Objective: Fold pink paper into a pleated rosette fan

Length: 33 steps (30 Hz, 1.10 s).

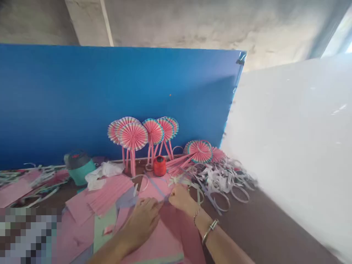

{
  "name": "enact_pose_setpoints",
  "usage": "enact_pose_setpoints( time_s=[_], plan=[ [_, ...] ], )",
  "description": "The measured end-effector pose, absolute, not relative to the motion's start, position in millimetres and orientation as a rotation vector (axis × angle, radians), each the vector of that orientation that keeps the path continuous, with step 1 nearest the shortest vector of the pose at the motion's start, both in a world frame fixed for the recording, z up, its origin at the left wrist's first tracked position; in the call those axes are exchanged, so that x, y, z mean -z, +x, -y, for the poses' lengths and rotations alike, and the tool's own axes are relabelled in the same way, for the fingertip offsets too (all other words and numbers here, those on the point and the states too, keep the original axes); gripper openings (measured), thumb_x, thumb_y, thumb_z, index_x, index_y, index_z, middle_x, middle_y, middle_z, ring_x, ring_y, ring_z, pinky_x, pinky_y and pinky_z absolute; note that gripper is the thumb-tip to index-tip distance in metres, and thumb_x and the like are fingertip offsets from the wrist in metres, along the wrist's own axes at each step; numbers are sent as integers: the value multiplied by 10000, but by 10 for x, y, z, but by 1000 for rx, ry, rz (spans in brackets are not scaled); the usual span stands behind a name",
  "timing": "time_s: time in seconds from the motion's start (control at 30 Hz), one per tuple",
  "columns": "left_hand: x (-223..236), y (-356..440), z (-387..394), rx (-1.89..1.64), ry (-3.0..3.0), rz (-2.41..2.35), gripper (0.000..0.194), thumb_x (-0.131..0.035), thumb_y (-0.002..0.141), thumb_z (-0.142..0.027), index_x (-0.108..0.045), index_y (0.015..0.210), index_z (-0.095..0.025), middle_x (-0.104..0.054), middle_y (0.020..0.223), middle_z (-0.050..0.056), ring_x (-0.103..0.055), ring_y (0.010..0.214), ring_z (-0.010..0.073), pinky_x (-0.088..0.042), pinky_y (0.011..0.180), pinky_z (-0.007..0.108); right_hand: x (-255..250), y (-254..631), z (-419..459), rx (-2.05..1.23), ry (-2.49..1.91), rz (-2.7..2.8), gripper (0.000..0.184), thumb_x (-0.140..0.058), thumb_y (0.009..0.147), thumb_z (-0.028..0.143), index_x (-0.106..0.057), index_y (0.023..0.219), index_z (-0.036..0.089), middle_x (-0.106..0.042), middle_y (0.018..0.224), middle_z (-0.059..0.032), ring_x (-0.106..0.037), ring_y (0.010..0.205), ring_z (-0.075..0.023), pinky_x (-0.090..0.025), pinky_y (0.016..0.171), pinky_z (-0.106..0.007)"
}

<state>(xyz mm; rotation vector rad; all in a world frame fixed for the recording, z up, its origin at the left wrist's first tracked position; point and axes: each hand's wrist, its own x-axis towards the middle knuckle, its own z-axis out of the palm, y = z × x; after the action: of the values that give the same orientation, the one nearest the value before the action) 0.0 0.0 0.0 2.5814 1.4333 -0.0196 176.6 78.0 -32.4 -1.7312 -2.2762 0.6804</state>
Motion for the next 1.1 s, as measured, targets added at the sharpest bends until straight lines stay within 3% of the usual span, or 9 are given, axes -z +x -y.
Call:
enact_pose_setpoints(
  time_s=[0.2,0.47,0.67,0.83,1.0,1.1],
  plan=[
    [71,13,10,-57,2551,-1491,382,-277,945,-260,-510,1239,-194,-516,1157,81,-464,1056,229,-344,955,468,324,1737,-762,-663,-1771,2257,98,-457,557,59,-481,471,100,-522,608,-38,-441,649,-94,-267,601,-198],
    [77,31,5,-96,2527,-1509,418,-244,947,-248,-469,1296,-210,-512,1156,79,-461,1044,231,-334,950,470,216,1765,-688,-611,-1868,2174,151,-491,595,53,-626,632,109,-613,811,-75,-514,789,-134,-331,696,-210],
    [155,16,14,-161,2509,-1498,415,-285,935,-257,-467,1308,-239,-508,1180,70,-455,1057,236,-321,962,476,140,1934,-722,-600,-1939,2119,159,-515,623,33,-641,678,113,-622,822,-79,-535,805,-148,-343,711,-229],
    [171,21,23,-160,2518,-1510,438,-275,936,-251,-442,1338,-213,-509,1181,80,-452,1052,238,-318,966,480,182,1881,-696,-581,-1858,2133,105,-572,733,198,-644,768,129,-613,867,-73,-529,870,-164,-358,779,-247],
    [176,22,13,-151,2544,-1507,437,-291,932,-254,-441,1341,-217,-512,1166,79,-455,1053,239,-329,961,475,236,1884,-696,-540,-1842,2161,207,-538,657,54,-646,823,116,-594,932,-92,-505,932,-195,-344,825,-268],
    [196,22,12,-155,2551,-1505,432,-299,931,-258,-446,1337,-227,-510,1182,78,-457,1062,243,-330,964,475,228,1909,-717,-530,-1817,2167,220,-495,690,39,-649,826,117,-603,904,-82,-514,925,-174,-342,841,-250]
  ],
)
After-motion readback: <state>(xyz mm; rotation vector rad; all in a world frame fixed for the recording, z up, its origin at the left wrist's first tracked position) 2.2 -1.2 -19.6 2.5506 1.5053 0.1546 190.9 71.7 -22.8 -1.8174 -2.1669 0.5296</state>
